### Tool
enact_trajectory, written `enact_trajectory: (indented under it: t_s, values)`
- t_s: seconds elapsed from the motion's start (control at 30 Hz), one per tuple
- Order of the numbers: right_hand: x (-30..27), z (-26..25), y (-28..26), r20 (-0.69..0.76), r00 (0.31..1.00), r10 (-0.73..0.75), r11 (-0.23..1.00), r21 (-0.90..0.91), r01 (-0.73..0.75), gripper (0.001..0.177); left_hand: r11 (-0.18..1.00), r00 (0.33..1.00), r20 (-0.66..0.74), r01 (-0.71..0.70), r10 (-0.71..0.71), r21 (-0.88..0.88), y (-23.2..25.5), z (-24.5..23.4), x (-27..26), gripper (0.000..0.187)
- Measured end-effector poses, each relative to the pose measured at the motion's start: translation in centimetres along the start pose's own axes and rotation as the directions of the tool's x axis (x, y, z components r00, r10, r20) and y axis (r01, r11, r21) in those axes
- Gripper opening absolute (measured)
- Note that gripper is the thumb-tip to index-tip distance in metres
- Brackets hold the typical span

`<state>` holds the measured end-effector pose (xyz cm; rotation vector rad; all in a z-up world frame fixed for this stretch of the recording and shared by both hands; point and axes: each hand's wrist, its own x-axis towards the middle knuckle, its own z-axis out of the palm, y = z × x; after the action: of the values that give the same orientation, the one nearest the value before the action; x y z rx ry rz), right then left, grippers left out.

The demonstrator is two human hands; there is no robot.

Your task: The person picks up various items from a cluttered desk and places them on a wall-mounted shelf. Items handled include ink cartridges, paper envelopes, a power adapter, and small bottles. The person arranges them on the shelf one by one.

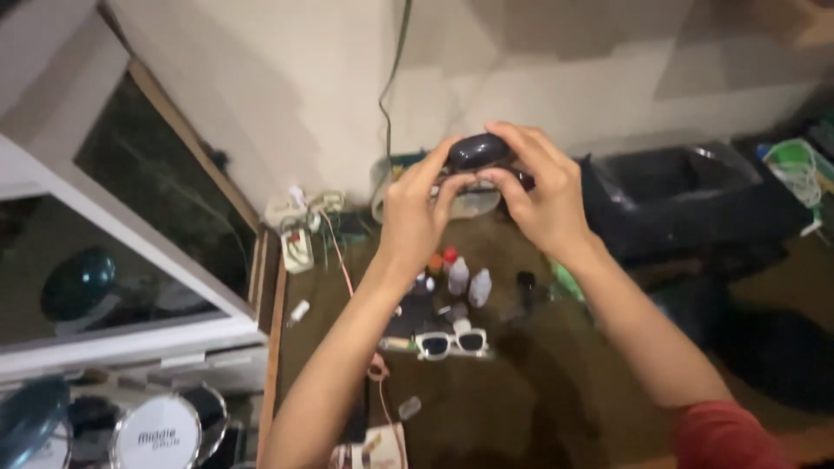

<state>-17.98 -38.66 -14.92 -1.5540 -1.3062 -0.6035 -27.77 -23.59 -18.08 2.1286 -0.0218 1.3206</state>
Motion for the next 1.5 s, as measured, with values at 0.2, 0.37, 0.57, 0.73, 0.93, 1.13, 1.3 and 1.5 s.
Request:
enact_trajectory:
  t_s: [0.2,0.37,0.57,0.73,0.93,1.13,1.3,1.5]
  values:
    - [9.1,-1.7,-0.5,-0.036,0.985,-0.169,0.985,0.032,0.171,0.043,0.985,0.984,-0.069,-0.166,0.162,-0.053,-0.3,-0.7,9.0,0.043]
    - [16.4,-3.1,0.6,0.062,0.912,-0.406,0.88,-0.243,0.408,0.035,0.967,0.965,0.047,-0.256,0.256,-0.002,-1.1,-2.5,16.4,0.06]
    - [24.4,-2.0,5.3,0.133,0.845,-0.517,0.716,-0.475,0.512,0.036,0.97,0.971,-0.01,-0.24,0.24,-0.036,-4.5,-1.9,24.2,0.058]
    - [29.7,0.0,9.8,0.173,0.823,-0.541,0.536,-0.684,0.495,0.039,0.974,0.985,-0.084,-0.162,0.15,-0.157,-10.0,1.0,29.9,0.051]
    - [34.4,2.7,15.5,0.265,0.816,-0.513,0.374,-0.787,0.491,0.04,0.99,0.982,-0.184,-0.067,0.044,-0.124,-16.5,4.2,34.7,0.044]
    - [36.8,4.4,18.1,0.352,0.809,-0.471,0.276,-0.813,0.514,0.038,0.979,0.977,-0.203,0.019,-0.061,-0.201,-19.5,6.1,36.8,0.046]
    - [37.7,4.9,18.4,0.343,0.822,-0.454,0.267,-0.828,0.493,0.039,0.989,0.984,-0.164,0.04,-0.063,-0.144,-21.0,6.4,38.1,0.042]
    - [38.1,5.7,19.1,0.357,0.832,-0.425,0.189,-0.864,0.467,0.037,0.986,0.97,-0.211,0.097,-0.124,-0.136,-21.4,6.6,38.3,0.033]
